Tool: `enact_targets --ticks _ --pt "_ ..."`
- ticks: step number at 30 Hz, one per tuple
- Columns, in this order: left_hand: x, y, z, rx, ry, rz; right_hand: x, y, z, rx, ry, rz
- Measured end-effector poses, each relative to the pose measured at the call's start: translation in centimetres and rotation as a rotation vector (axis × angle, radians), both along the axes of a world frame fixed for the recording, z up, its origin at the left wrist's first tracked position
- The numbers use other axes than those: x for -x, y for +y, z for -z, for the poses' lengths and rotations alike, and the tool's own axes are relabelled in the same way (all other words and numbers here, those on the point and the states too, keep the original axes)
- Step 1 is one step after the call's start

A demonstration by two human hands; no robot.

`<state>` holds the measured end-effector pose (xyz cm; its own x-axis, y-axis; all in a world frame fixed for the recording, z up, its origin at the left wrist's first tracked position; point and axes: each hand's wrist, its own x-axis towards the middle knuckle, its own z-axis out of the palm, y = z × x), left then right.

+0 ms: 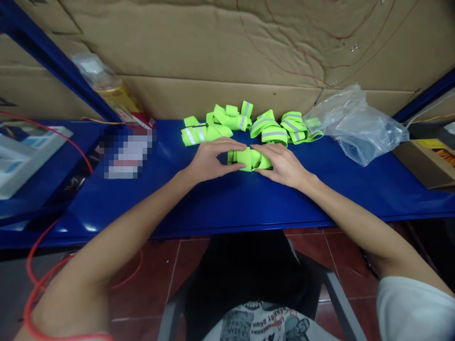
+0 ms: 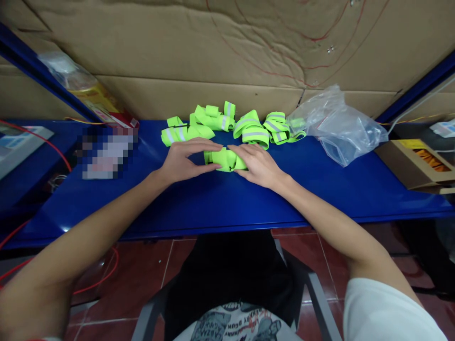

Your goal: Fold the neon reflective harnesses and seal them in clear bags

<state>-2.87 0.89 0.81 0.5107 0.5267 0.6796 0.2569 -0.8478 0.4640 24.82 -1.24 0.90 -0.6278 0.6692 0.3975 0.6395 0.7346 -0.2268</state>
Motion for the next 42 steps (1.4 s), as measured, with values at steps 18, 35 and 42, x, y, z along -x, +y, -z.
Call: enact_targets --ticks 18,35,42 --pt "-0.9 -0.7 0.0 0.220 -0.028 0.079 0.3 -0.4 0.0 -0.174 -0.206 0.009" --pt "-1.5 -0.5 1.2 0.424 -0.193 0.057 1.4 -1.5 -0.3 -0.251 -0.205 0.037" --pt "-2.0 -0.4 1.6 0.544 -0.291 0.066 1.4 -0.9 0.5 -0.329 -0.162 0.050"
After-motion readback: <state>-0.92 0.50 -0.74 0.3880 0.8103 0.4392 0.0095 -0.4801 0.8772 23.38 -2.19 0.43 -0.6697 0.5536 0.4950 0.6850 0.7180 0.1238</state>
